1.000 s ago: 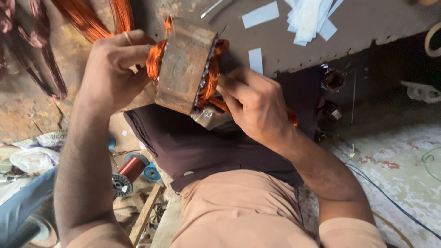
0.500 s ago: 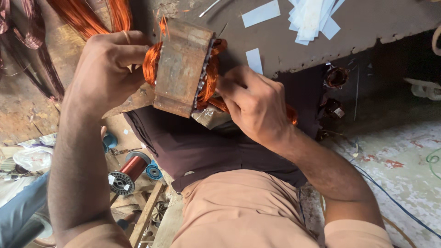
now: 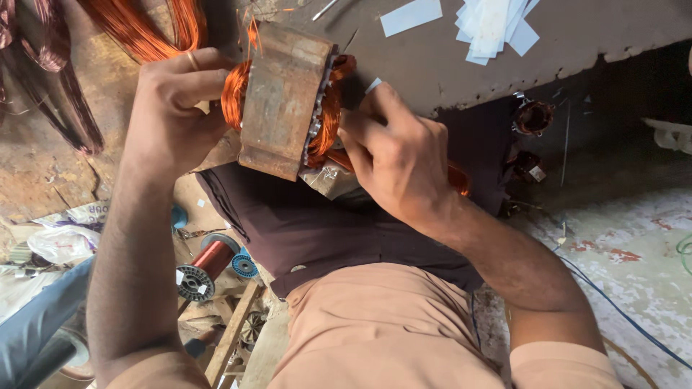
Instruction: The person sits on the floor and winds copper wire around a metal core. They use scissors to cut a white insulating strip and place it between layers of wire. The person continues to wrap the copper wire around the core, adjusting the layers by hand.
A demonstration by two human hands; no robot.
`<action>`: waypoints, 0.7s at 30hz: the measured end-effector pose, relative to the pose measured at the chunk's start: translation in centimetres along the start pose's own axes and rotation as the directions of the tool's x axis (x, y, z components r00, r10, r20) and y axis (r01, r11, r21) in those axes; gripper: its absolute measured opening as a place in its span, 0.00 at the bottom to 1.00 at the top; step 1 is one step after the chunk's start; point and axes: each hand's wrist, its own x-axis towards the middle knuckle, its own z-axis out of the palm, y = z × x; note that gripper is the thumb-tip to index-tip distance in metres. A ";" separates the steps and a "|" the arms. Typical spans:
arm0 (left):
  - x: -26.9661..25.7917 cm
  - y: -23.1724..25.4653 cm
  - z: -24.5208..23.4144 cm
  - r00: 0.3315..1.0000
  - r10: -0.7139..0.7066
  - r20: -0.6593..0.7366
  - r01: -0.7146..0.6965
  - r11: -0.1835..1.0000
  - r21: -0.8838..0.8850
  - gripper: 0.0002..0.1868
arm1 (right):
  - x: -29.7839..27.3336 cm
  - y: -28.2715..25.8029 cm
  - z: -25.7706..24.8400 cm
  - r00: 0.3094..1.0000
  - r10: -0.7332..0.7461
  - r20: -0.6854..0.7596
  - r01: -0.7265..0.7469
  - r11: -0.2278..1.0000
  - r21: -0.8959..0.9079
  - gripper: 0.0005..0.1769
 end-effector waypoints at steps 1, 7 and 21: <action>-0.3 -0.1 0.0 1.000 0.000 -0.003 0.000 1.000 -0.025 0.19 | 0.0 0.0 0.0 1.000 0.004 -0.010 -0.004 1.000 0.012 0.04; -0.4 -0.1 0.9 0.977 -0.209 0.044 0.213 0.959 -0.188 0.05 | -0.1 0.2 -0.2 1.000 -0.003 -0.017 0.005 0.997 0.074 0.07; -0.1 2.1 2.2 0.945 -0.325 -0.020 0.306 0.908 -0.287 0.15 | 0.1 3.8 -2.7 0.982 -0.186 0.019 0.187 0.980 -0.069 0.03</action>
